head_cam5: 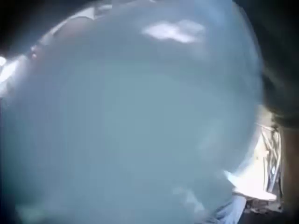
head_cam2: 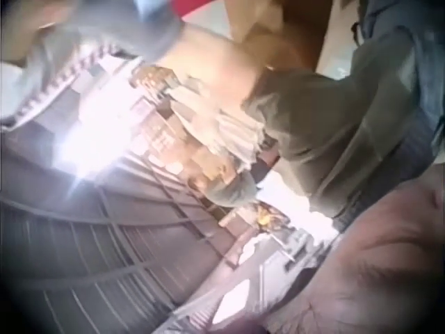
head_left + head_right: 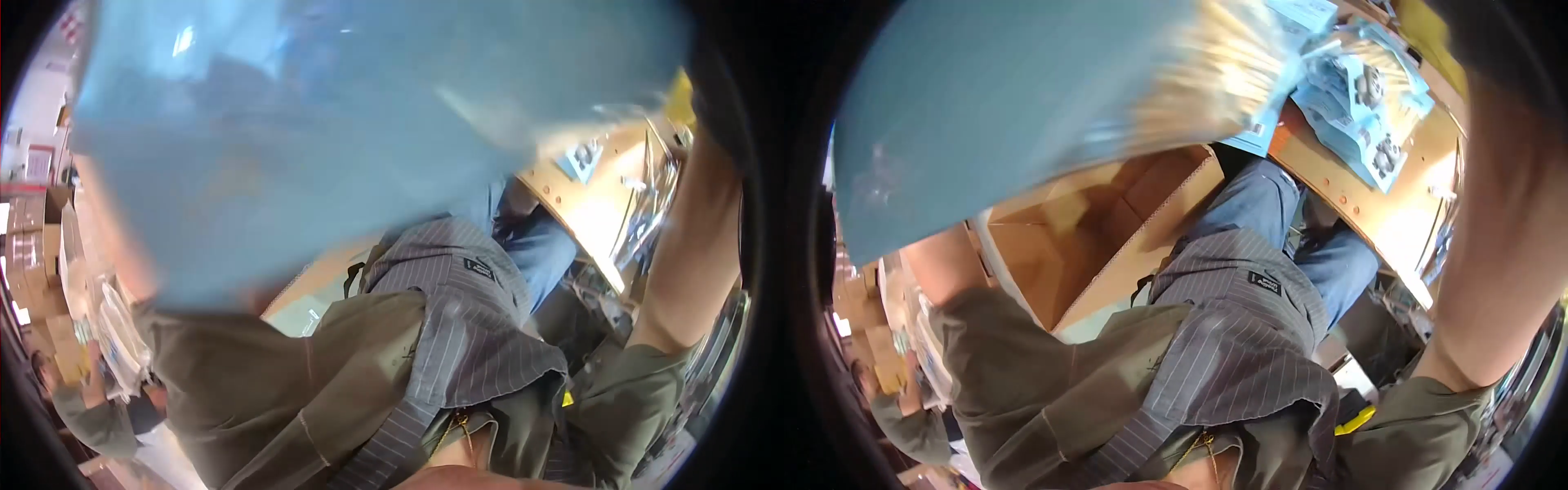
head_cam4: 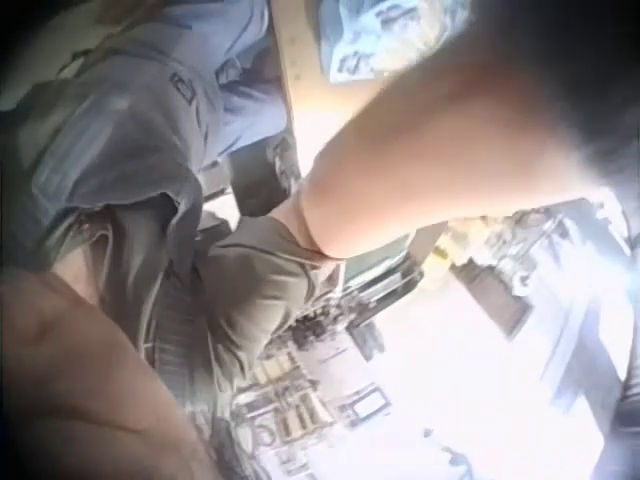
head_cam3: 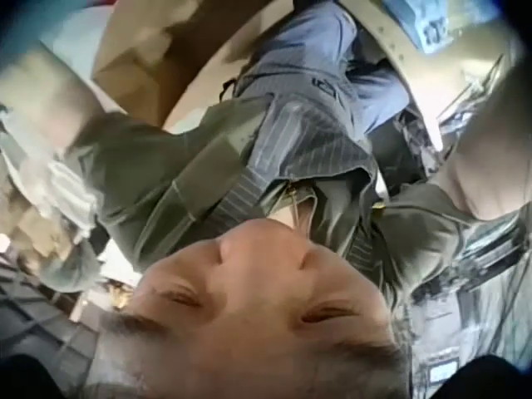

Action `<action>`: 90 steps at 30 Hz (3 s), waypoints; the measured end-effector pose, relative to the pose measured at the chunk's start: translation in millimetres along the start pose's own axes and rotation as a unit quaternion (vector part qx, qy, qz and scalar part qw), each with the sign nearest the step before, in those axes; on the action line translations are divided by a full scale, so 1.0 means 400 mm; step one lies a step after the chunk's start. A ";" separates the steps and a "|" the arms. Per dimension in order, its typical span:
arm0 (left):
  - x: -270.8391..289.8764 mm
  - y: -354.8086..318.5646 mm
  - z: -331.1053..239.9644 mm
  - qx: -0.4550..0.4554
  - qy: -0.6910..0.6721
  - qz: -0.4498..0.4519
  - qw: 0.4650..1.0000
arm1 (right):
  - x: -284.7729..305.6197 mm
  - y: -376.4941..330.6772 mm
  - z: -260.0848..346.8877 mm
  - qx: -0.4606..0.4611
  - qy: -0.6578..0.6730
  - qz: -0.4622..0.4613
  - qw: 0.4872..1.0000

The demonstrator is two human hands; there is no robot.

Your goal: Bundling and packaging wooden chopsticks into plastic bags.

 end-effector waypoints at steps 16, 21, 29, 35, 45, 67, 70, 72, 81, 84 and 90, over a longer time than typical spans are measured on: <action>-0.503 0.006 0.466 0.224 -0.228 0.230 0.919 | -0.733 -0.126 -0.051 -0.070 0.086 0.043 0.993; -0.557 0.082 0.838 0.380 -0.263 0.177 0.869 | -0.191 -0.476 -0.073 -0.324 -0.352 -0.369 0.797; -0.425 0.584 -0.397 -0.328 -0.036 0.020 0.944 | 0.173 -0.831 -0.274 -0.518 -0.387 -0.484 0.590; -0.936 1.283 -0.849 -0.479 0.349 -0.002 0.806 | 0.227 -0.800 -0.307 -0.462 -0.228 -0.594 0.618; -1.093 1.444 -0.955 -0.416 0.486 0.022 0.768 | 0.251 -0.790 -0.289 -0.502 -0.112 -0.562 0.648; -0.796 1.316 -0.806 -0.103 0.044 0.195 0.974 | 0.077 -0.705 -0.346 -0.420 -0.455 -0.474 0.626; -0.842 1.217 -0.647 -0.381 0.348 0.071 0.854 | 0.082 -0.684 -0.347 -0.412 -0.466 -0.471 0.625; -0.890 1.200 -0.621 -0.389 0.386 0.030 0.836 | 0.086 -0.684 -0.350 -0.412 -0.466 -0.475 0.623; -0.731 1.232 -0.817 -0.510 0.283 -0.089 0.808 | 0.086 -0.701 -0.363 -0.446 -0.445 -0.509 0.587; -0.730 1.117 -0.797 -0.337 -0.149 0.216 0.904 | 0.084 -0.711 -0.353 -0.455 -0.441 -0.506 0.584; -0.757 0.785 -0.746 -0.703 0.069 0.117 0.698 | 0.089 -0.765 -0.402 -0.437 -0.500 -0.430 0.611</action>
Point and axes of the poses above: each hand's wrist, its own y-axis towards the middle knuckle, its own x-axis out of the back of the hand, z = x × y, the point moved 3 cm from there along y, towards the middle knuckle, and after that the axes turned 10 degrees about y, right-handed, at the moved point
